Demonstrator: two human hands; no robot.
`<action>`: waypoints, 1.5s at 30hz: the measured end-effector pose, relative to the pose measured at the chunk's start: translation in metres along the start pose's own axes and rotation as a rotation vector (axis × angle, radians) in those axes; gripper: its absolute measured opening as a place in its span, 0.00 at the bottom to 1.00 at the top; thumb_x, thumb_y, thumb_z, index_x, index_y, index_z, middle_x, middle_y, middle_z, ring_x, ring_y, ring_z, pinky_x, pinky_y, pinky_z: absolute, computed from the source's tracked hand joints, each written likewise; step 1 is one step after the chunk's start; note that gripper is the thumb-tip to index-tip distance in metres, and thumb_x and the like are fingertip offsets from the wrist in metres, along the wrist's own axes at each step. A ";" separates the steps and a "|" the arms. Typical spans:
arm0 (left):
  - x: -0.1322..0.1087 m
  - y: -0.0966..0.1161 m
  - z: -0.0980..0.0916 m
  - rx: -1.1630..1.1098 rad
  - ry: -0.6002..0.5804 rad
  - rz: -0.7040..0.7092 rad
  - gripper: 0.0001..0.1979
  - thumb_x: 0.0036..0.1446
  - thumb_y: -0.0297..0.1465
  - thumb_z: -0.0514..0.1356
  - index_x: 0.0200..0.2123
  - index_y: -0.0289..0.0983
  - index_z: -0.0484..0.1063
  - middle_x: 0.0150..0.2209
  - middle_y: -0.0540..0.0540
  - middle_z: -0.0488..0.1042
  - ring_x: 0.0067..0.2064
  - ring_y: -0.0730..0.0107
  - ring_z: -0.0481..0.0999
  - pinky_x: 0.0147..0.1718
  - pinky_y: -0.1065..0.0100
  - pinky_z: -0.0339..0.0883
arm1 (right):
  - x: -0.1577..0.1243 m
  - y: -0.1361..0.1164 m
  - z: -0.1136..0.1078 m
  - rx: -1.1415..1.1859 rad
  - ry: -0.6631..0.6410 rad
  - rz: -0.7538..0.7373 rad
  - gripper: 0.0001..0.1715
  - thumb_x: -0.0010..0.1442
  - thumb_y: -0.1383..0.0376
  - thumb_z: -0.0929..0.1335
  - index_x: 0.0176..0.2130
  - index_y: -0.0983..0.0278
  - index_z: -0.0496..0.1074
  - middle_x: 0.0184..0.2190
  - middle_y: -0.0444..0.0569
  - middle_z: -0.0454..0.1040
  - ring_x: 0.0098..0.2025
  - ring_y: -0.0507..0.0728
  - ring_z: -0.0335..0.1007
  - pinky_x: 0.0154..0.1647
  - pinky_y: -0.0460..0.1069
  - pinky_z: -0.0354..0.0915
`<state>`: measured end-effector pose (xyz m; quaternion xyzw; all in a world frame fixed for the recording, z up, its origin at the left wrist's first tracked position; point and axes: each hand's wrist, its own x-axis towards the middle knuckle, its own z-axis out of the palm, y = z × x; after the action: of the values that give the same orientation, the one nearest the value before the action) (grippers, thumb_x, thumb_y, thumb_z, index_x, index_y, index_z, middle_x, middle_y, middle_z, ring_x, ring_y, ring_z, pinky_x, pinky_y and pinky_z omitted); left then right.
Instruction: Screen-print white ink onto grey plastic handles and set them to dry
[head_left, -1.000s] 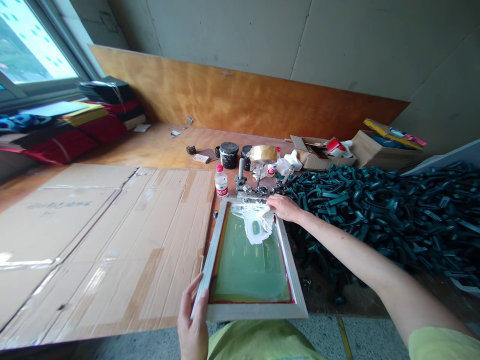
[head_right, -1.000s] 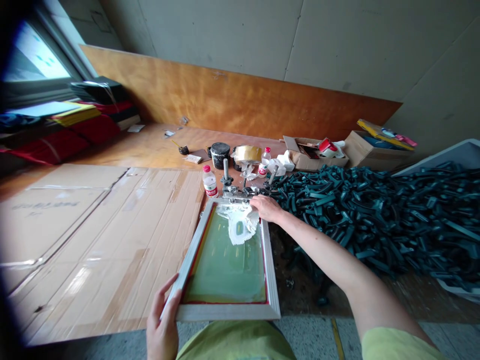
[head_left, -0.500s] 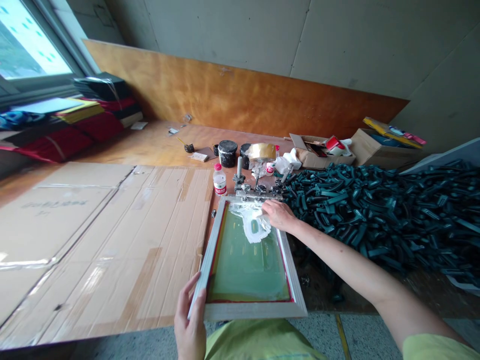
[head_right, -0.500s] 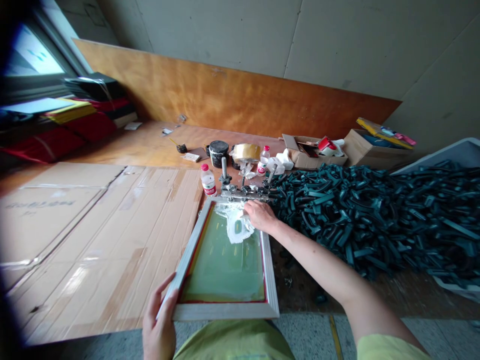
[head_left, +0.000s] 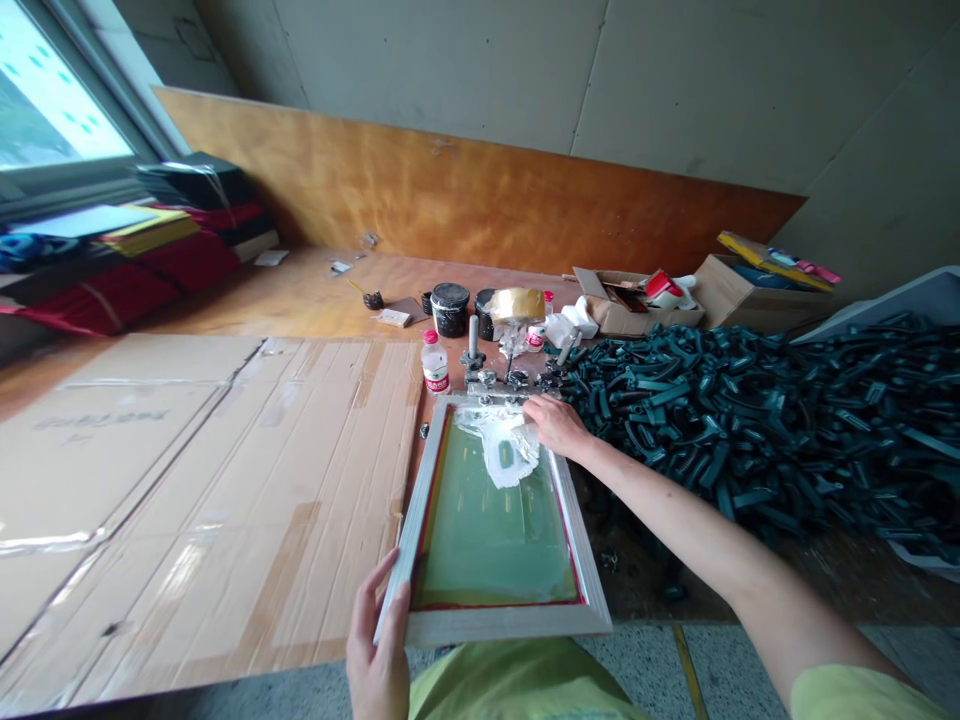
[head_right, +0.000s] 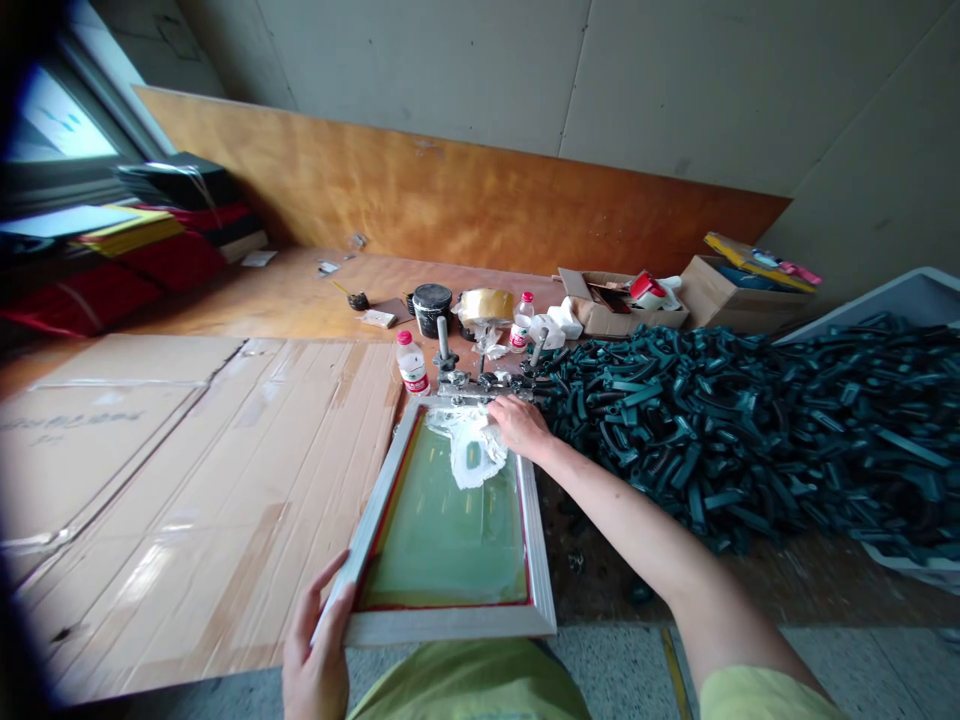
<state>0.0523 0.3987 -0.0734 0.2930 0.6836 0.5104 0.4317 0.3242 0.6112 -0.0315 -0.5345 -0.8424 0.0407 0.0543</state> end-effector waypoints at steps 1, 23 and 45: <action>0.000 0.000 0.000 0.003 -0.003 0.009 0.29 0.53 0.50 0.60 0.51 0.37 0.71 0.52 0.41 0.75 0.57 0.52 0.70 0.54 0.61 0.63 | -0.002 0.003 -0.002 0.028 0.021 -0.011 0.08 0.61 0.75 0.65 0.34 0.63 0.70 0.36 0.48 0.72 0.41 0.56 0.64 0.37 0.48 0.57; 0.002 -0.002 0.000 -0.014 0.030 0.029 0.28 0.52 0.50 0.61 0.50 0.38 0.73 0.52 0.42 0.75 0.58 0.50 0.70 0.58 0.58 0.61 | 0.005 0.007 -0.003 -0.007 0.032 0.041 0.06 0.63 0.71 0.64 0.37 0.63 0.70 0.39 0.49 0.72 0.44 0.56 0.66 0.38 0.47 0.58; 0.001 0.002 0.003 -0.024 0.053 0.015 0.31 0.50 0.53 0.62 0.48 0.36 0.73 0.50 0.41 0.77 0.54 0.52 0.73 0.51 0.62 0.66 | 0.028 -0.015 0.000 -0.019 -0.126 -0.066 0.06 0.62 0.69 0.65 0.40 0.65 0.71 0.41 0.52 0.73 0.45 0.57 0.68 0.42 0.48 0.61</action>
<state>0.0544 0.4017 -0.0722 0.2792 0.6865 0.5293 0.4131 0.2987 0.6302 -0.0284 -0.5033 -0.8617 0.0644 -0.0026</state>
